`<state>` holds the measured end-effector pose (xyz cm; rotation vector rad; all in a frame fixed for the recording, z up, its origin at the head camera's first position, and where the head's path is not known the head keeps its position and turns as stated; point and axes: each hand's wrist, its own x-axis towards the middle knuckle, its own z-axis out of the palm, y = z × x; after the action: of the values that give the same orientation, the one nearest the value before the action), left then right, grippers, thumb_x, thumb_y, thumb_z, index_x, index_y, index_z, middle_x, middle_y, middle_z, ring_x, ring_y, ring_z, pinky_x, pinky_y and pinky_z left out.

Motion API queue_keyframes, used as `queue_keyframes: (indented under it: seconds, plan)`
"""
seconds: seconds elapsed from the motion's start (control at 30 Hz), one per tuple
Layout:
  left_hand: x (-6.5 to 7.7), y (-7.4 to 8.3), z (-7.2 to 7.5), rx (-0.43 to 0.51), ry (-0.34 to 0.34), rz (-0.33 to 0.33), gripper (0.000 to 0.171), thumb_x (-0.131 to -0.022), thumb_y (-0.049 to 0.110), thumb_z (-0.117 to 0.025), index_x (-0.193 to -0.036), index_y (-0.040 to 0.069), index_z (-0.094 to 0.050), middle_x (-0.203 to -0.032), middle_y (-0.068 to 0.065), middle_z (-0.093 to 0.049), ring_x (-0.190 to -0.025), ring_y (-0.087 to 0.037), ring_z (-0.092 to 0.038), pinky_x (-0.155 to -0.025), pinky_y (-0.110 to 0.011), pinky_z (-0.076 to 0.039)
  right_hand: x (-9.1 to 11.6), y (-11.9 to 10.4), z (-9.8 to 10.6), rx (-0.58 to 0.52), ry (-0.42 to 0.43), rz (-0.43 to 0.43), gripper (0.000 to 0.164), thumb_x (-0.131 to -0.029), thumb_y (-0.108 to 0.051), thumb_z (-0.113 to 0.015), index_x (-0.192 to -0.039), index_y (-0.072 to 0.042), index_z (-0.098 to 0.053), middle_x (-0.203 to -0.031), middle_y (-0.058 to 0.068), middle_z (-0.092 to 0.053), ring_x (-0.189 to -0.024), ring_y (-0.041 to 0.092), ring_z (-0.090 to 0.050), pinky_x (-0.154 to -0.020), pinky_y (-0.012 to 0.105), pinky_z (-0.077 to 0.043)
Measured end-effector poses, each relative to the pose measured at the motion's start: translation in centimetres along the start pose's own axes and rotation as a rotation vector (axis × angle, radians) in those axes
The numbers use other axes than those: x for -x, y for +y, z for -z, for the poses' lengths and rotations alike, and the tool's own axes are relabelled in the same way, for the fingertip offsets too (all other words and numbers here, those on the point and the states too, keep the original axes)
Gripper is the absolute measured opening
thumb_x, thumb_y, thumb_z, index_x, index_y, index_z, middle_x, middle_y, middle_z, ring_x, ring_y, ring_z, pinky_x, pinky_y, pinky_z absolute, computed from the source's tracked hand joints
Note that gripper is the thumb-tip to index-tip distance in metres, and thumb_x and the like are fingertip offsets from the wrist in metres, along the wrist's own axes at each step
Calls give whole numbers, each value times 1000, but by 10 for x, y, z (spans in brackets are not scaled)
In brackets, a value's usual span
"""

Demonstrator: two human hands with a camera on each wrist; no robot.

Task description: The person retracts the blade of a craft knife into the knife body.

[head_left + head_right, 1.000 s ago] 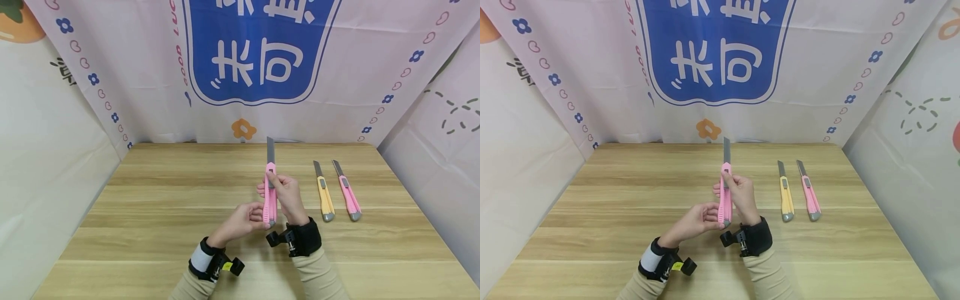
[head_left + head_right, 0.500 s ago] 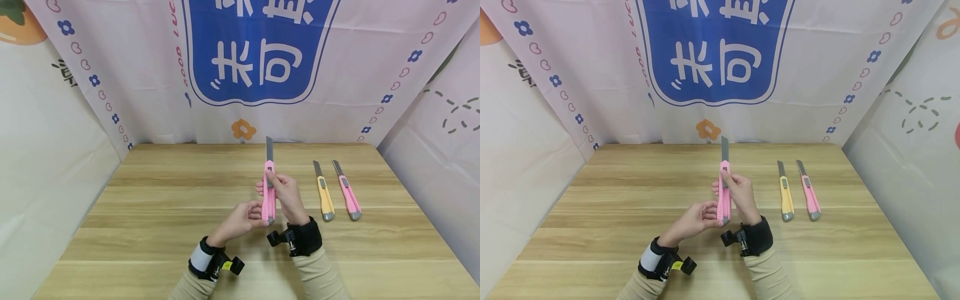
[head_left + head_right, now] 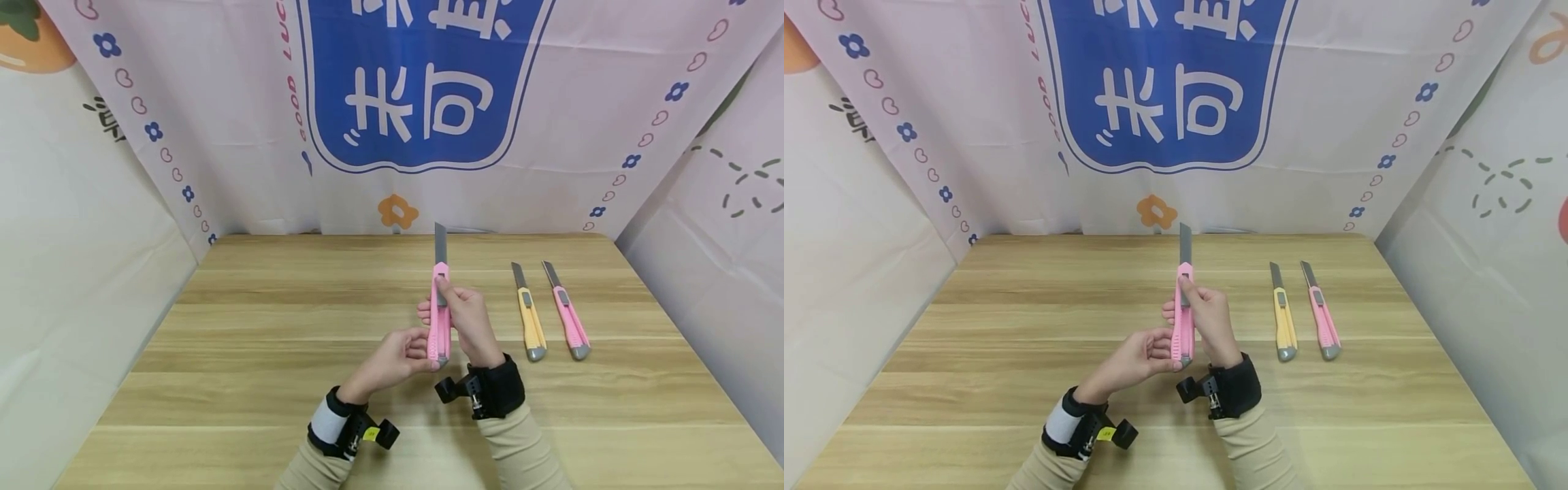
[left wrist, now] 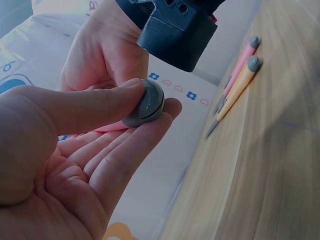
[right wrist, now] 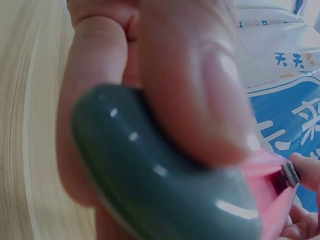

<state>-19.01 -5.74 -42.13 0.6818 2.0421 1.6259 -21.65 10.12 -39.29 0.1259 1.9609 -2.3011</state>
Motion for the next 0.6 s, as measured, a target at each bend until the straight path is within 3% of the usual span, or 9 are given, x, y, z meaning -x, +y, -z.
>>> queue_keyframes:
  seconds: [0.6]
  plan:
    - [1, 1, 2, 29, -42, 9, 41, -87, -3, -65, -125, -11, -52, -113, -30, -66, -104, -35, -69, -86, -21, -61, 2, -2, -1, 1, -38, 80, 39, -99, -24, -53, -98, 14, -62, -68, -5, -74, -68, 13, -74, -69, 30, -64]
